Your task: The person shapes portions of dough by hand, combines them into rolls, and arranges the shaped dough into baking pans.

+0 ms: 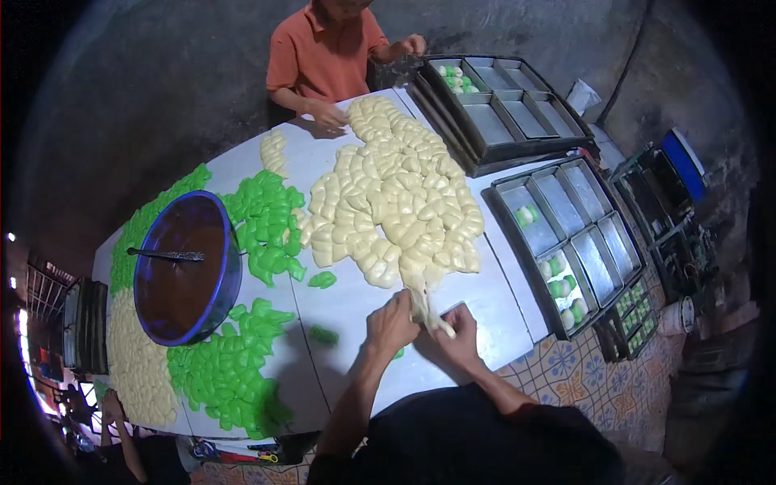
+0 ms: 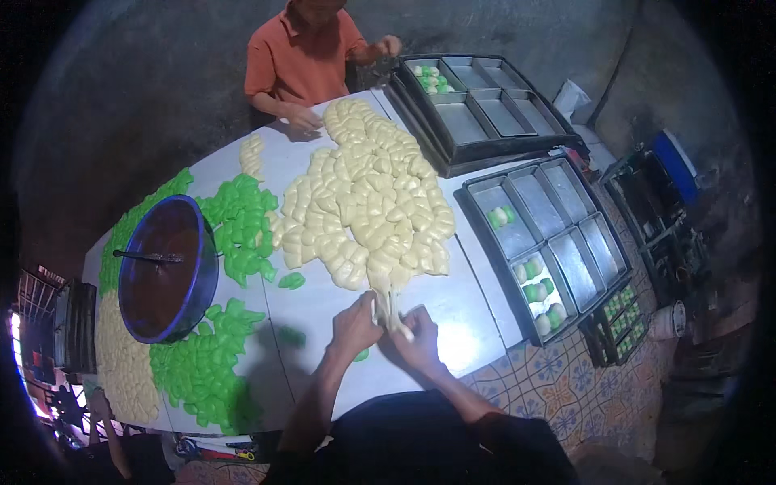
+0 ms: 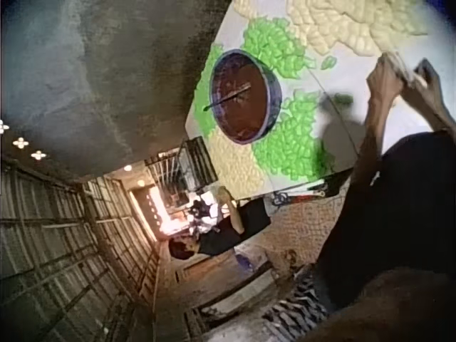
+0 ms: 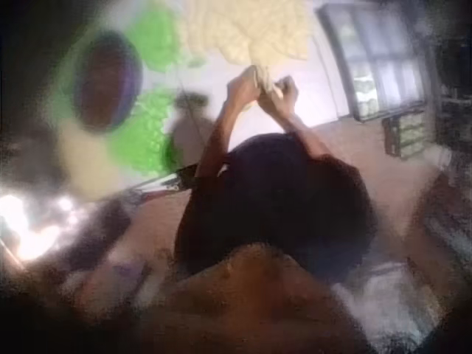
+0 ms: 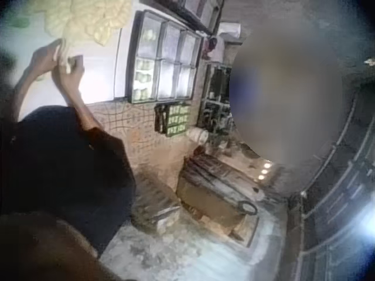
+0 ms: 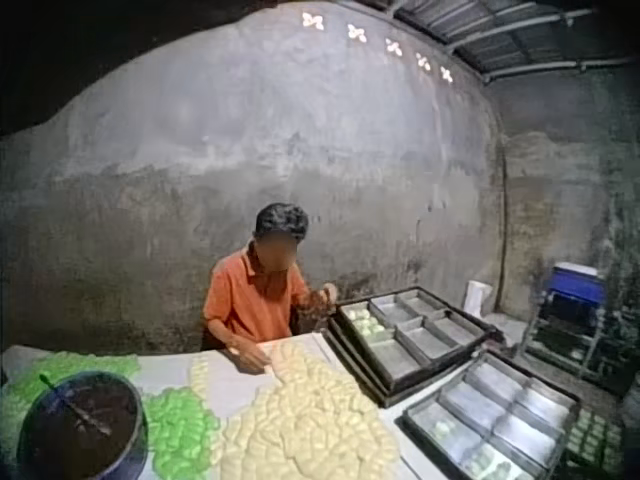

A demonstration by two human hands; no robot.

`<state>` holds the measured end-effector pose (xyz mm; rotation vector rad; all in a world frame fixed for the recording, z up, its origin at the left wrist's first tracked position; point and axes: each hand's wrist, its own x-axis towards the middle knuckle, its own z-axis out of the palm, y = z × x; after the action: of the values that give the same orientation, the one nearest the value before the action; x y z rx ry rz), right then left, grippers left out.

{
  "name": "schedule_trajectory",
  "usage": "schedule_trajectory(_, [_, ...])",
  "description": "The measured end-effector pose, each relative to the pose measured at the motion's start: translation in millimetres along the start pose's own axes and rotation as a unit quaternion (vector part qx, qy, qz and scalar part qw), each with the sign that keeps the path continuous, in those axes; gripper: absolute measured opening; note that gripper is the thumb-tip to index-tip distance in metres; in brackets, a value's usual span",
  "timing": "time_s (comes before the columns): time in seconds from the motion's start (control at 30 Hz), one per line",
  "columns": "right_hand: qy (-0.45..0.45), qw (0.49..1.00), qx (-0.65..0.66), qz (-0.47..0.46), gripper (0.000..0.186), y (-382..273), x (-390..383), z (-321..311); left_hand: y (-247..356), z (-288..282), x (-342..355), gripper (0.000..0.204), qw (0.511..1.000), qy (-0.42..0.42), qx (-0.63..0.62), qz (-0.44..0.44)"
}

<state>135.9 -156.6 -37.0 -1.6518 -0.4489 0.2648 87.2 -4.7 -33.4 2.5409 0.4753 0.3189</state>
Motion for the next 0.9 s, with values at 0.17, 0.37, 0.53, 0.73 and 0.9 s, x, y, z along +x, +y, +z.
schedule_trajectory(0.17, [-0.077,0.987,0.11,-0.089,0.027,-59,-34,-68,-5,29,16,0.022,0.995,-0.054,0.081,-0.002])
schedule_trajectory(0.37, [-0.112,0.929,0.328,0.127,0.035,-22,18,-127,-35,-7,-47,0.027,0.986,0.03,-0.148,-0.069])
schedule_trajectory(0.53, [-0.043,0.938,-0.341,-0.037,0.041,11,28,-57,-13,-72,-121,0.02,0.969,0.237,-0.05,0.046])
schedule_trajectory(0.73, [-0.284,0.824,-0.383,-0.306,0.053,-41,78,22,-36,-43,-177,0.024,0.745,0.241,-0.566,-0.258])
schedule_trajectory(0.9, [-0.41,0.779,-0.322,-0.348,0.03,21,54,82,-58,-30,-194,0.03,0.735,0.243,-0.614,-0.156])
